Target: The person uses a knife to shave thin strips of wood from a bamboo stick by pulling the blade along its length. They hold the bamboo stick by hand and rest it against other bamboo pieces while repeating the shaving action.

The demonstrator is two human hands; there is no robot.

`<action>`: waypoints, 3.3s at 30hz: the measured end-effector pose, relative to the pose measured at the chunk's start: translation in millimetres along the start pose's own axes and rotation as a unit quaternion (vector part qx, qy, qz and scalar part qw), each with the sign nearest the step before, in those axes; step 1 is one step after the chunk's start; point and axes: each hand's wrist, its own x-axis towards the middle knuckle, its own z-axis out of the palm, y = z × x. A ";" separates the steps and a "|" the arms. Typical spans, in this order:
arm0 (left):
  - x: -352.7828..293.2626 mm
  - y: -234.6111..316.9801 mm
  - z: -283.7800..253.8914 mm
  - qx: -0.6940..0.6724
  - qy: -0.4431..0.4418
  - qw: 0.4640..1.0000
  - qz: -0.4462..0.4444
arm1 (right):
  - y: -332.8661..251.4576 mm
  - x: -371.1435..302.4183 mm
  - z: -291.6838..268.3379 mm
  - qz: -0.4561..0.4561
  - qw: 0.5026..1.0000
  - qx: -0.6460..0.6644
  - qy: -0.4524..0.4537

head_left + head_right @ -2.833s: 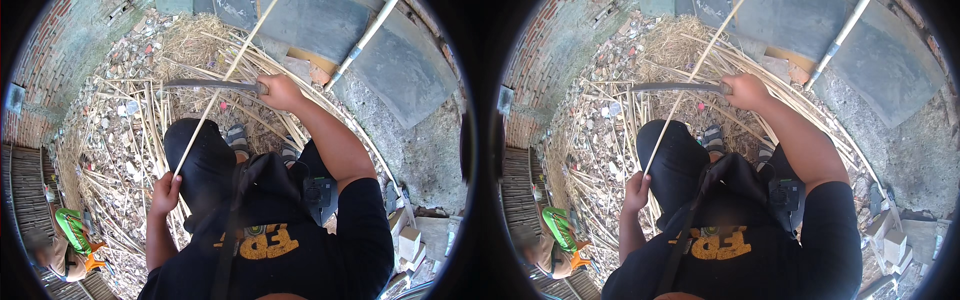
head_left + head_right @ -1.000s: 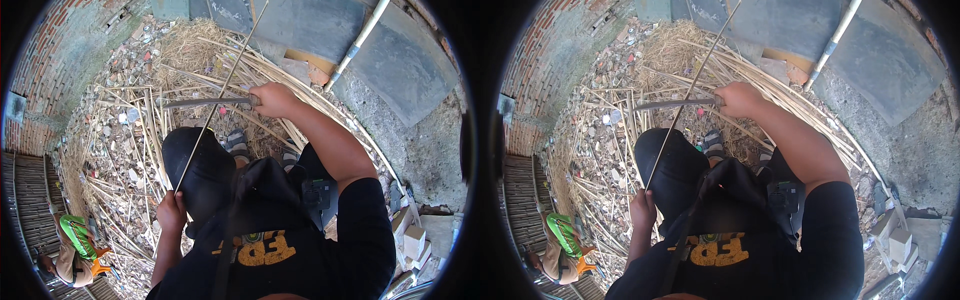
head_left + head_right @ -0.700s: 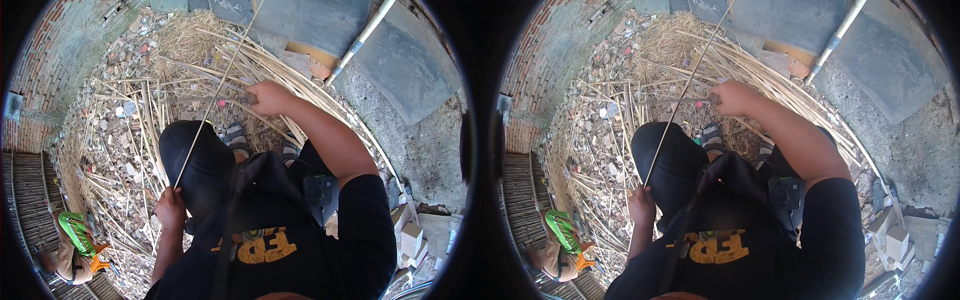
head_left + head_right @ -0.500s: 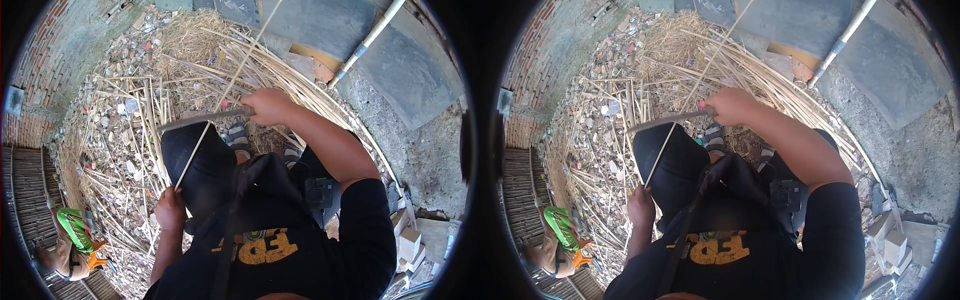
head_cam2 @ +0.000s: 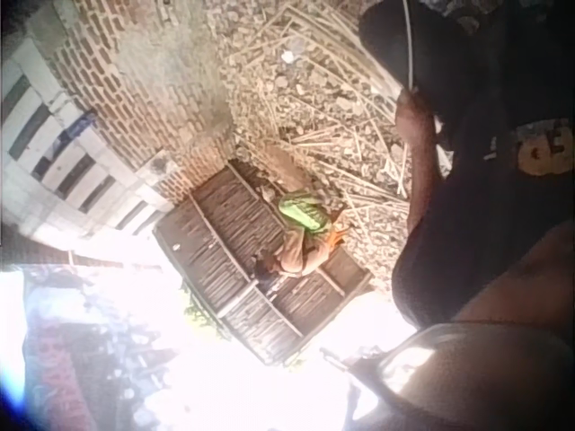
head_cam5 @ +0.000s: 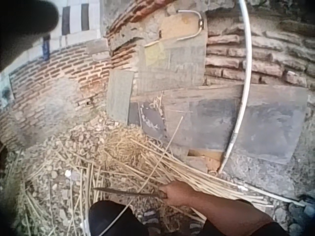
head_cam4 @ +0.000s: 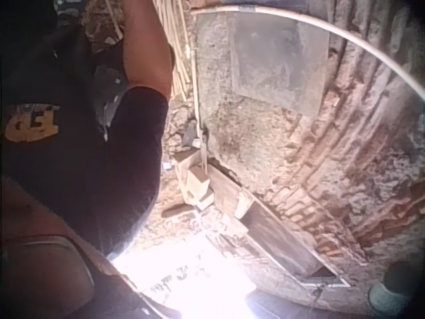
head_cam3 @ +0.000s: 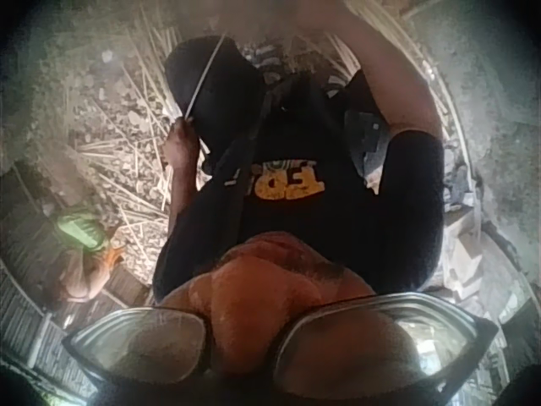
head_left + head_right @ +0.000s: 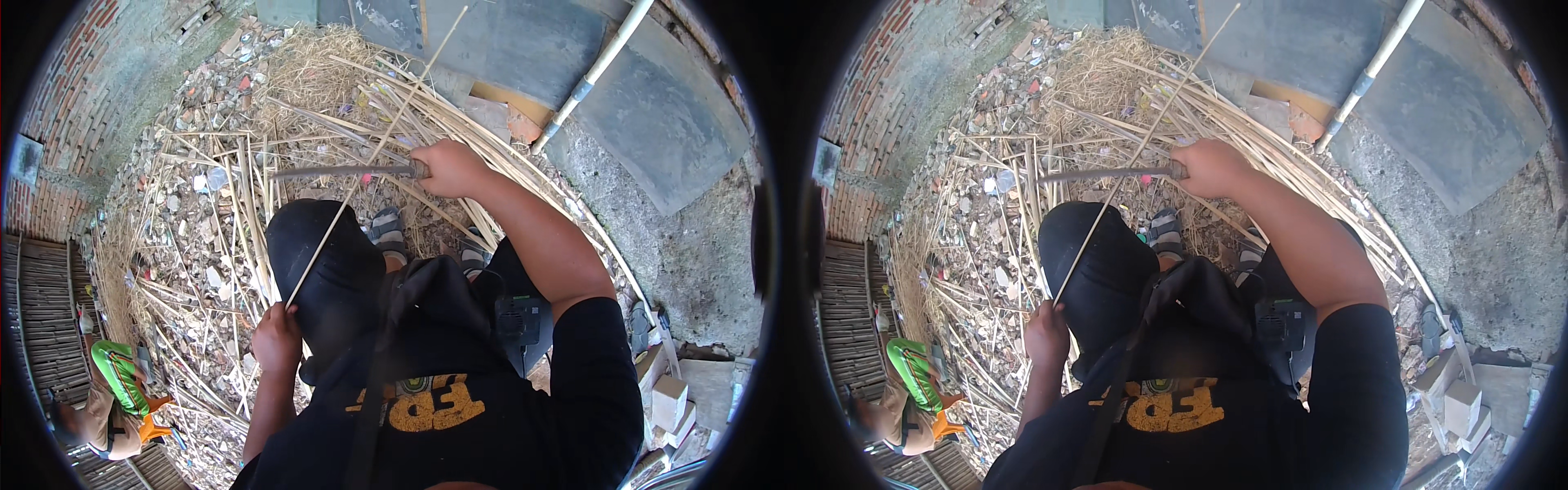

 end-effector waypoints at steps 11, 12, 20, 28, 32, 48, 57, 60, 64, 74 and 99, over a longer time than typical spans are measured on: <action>7.0 -3.6 -26.3 -0.044 -0.040 0.998 0.022 | -4.6 -7.7 -8.3 -0.011 1.000 -0.026 -0.006; 7.7 -4.2 -28.0 -0.042 -0.045 0.998 0.021 | -4.8 -8.0 -8.6 -0.014 1.000 -0.027 -0.007; 14.6 -4.0 -34.3 -0.033 -0.056 0.998 0.027 | -7.1 -11.3 -10.1 -0.014 0.999 -0.036 -0.016; 25.6 -3.9 -50.3 -0.089 -0.093 0.990 0.051 | -13.9 -13.7 -8.9 -0.017 0.997 -0.056 -0.042; 18.4 -0.6 -46.6 -0.067 -0.067 0.995 0.026 | -17.5 -13.4 -12.2 -0.022 0.998 -0.041 -0.035; 2.3 4.5 -20.8 -0.042 0.013 0.999 0.032 | -24.3 -17.6 -8.3 -0.028 0.999 0.035 0.014; 10.5 -0.6 0.3 -0.079 -0.041 0.996 0.014 | -9.7 -6.1 -0.5 -0.049 0.996 0.049 0.064; 13.2 -3.8 3.7 -0.075 -0.032 0.997 0.018 | 0.3 1.5 7.5 -0.028 0.992 0.074 0.094; 10.2 -0.9 -4.7 -0.044 -0.029 0.998 0.028 | -30.4 -4.9 13.2 -0.088 0.995 0.013 0.036; 15.7 4.6 -18.0 -0.009 -0.038 0.999 0.017 | 1.0 2.7 -2.9 0.012 0.999 0.032 0.019; 12.5 0.3 -9.4 0.051 0.011 0.999 0.011 | -5.5 0.4 12.3 -0.018 1.000 0.018 0.017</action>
